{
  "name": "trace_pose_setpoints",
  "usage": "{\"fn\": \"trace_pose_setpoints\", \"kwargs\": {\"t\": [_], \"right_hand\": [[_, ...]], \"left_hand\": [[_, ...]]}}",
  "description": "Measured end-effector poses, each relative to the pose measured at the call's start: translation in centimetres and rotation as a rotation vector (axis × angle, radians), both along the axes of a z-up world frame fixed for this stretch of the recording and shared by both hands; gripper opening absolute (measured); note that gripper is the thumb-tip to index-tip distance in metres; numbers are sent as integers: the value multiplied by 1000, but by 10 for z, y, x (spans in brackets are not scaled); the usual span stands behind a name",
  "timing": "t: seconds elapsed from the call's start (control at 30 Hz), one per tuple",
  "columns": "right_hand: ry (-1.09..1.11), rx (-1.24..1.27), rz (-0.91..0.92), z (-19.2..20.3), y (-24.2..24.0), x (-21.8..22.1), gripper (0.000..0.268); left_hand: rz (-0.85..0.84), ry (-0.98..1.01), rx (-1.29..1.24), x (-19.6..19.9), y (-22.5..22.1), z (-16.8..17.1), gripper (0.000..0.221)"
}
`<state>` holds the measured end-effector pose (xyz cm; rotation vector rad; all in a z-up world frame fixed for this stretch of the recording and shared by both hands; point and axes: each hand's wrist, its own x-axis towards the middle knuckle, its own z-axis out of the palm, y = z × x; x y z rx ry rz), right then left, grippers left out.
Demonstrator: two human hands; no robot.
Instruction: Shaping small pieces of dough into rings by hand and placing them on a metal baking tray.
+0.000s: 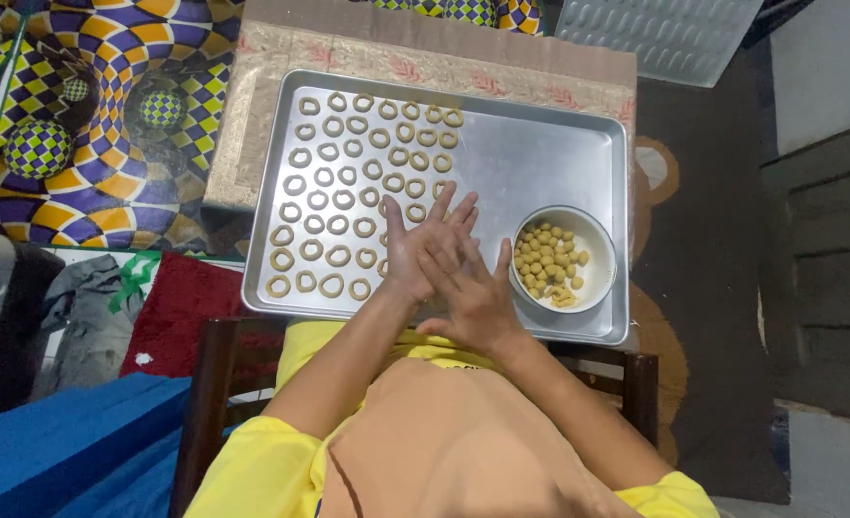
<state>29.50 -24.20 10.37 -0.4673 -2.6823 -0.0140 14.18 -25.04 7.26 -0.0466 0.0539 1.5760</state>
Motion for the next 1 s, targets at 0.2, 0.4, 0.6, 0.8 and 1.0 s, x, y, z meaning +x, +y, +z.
{"fn": "trace_pose_setpoints", "kwargs": {"t": [0.2,0.4,0.6,0.8,1.0], "right_hand": [[6,-25,-99,3,16,1,104],[63,-329,-155,-8,43,10,95],[-18,6,-18,8,16,4,104],[10,30,-18,10,15,4,103],[52,55,-84,-1,39,0,103]], "left_hand": [[-30,62,-62,7,3,11,109],[-17,5,-84,15,11,8,109],[-58,-69,-30,9,20,0,101],[-53,-88,-37,9,22,-13,99],[-58,55,-92,9,18,5,102]]}}
